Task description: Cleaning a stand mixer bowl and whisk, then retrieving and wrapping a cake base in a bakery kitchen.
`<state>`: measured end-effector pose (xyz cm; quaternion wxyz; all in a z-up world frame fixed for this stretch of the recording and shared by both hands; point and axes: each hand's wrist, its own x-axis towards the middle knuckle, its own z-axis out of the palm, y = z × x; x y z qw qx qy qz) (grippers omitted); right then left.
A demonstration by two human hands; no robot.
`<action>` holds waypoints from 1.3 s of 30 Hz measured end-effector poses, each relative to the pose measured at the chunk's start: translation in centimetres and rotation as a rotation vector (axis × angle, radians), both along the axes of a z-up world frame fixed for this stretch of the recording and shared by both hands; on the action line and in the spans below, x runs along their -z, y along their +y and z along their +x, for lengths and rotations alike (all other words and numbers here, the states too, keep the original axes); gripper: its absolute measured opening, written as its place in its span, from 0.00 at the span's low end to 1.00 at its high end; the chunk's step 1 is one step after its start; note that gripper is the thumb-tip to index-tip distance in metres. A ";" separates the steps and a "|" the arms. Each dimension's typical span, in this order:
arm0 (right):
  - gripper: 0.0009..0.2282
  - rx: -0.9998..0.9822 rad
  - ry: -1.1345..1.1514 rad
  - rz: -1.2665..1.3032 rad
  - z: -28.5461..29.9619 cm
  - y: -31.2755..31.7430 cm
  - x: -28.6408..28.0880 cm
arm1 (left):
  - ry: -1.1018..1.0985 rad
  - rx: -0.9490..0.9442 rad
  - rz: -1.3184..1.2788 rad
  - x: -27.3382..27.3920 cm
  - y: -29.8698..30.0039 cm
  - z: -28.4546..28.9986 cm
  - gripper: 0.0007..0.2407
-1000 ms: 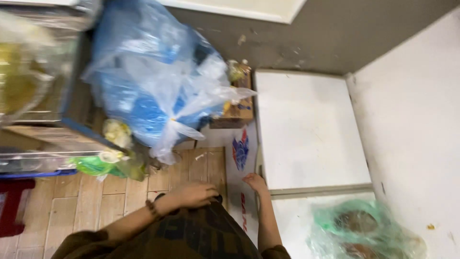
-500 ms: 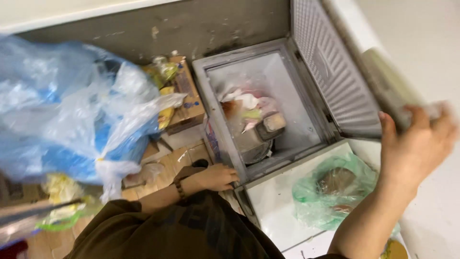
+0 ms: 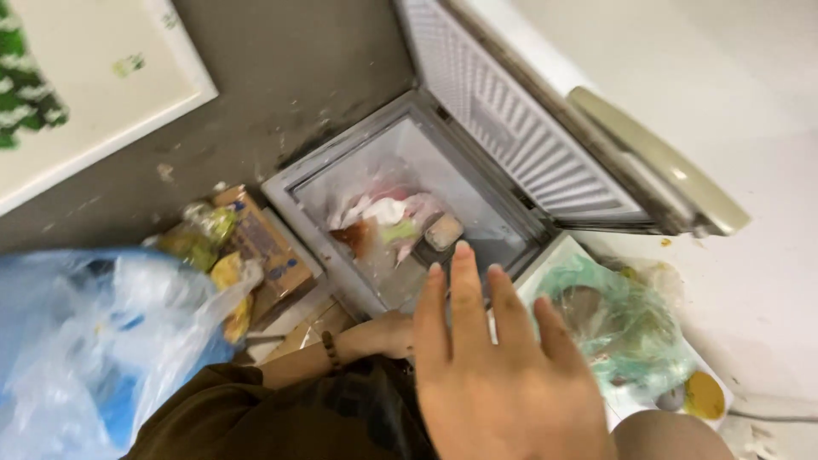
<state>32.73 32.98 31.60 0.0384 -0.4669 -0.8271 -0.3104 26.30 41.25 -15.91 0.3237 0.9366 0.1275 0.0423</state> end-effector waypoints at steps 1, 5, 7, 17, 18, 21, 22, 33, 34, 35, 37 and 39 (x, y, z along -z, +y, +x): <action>0.14 0.058 -0.008 -0.043 0.2 0.5 0.0 | 0.043 0.029 0.007 0.0 0.6 0.6 0.18; 0.14 0.222 0.035 -0.142 1.4 0.1 -0.4 | 0.173 0.232 0.024 1.4 0.0 3.2 0.14; 0.15 0.279 -0.011 -0.127 3.9 -2.2 -0.1 | 0.200 0.319 0.048 1.5 -0.3 3.7 0.13; 0.14 0.854 0.084 -0.141 1.9 -13.6 -0.9 | 0.269 0.911 0.158 -1.5 -9.3 8.1 0.12; 0.14 0.912 0.077 -0.138 2.4 -16.8 -0.6 | 0.255 0.966 0.169 -1.2 -10.4 8.9 0.12; 0.17 0.874 0.045 -0.108 1.6 -26.0 1.8 | 0.121 1.074 0.199 -0.3 -14.9 10.7 0.13; 0.18 1.044 0.359 -0.164 0.9 -29.0 3.4 | 0.116 1.077 0.128 -0.5 -17.2 10.8 0.14; 0.28 1.398 1.543 -0.053 -4.2 -52.3 14.4 | 0.432 1.653 -0.333 -0.3 -45.7 8.3 0.18; 0.27 1.341 1.401 0.060 -4.5 -54.2 12.6 | 0.783 1.564 -0.879 -0.4 -49.9 7.1 0.22; 0.27 1.284 1.253 0.164 -4.9 -55.9 10.9 | 1.134 1.350 -1.406 -0.5 -53.9 5.8 0.28; 0.26 1.316 0.999 0.281 -5.0 -57.2 6.5 | 1.488 1.115 -1.801 -5.4 -59.3 0.9 0.29; 0.26 1.344 0.722 0.368 -4.5 -58.7 2.9 | 1.820 0.761 -2.161 -8.3 -60.1 -5.6 0.31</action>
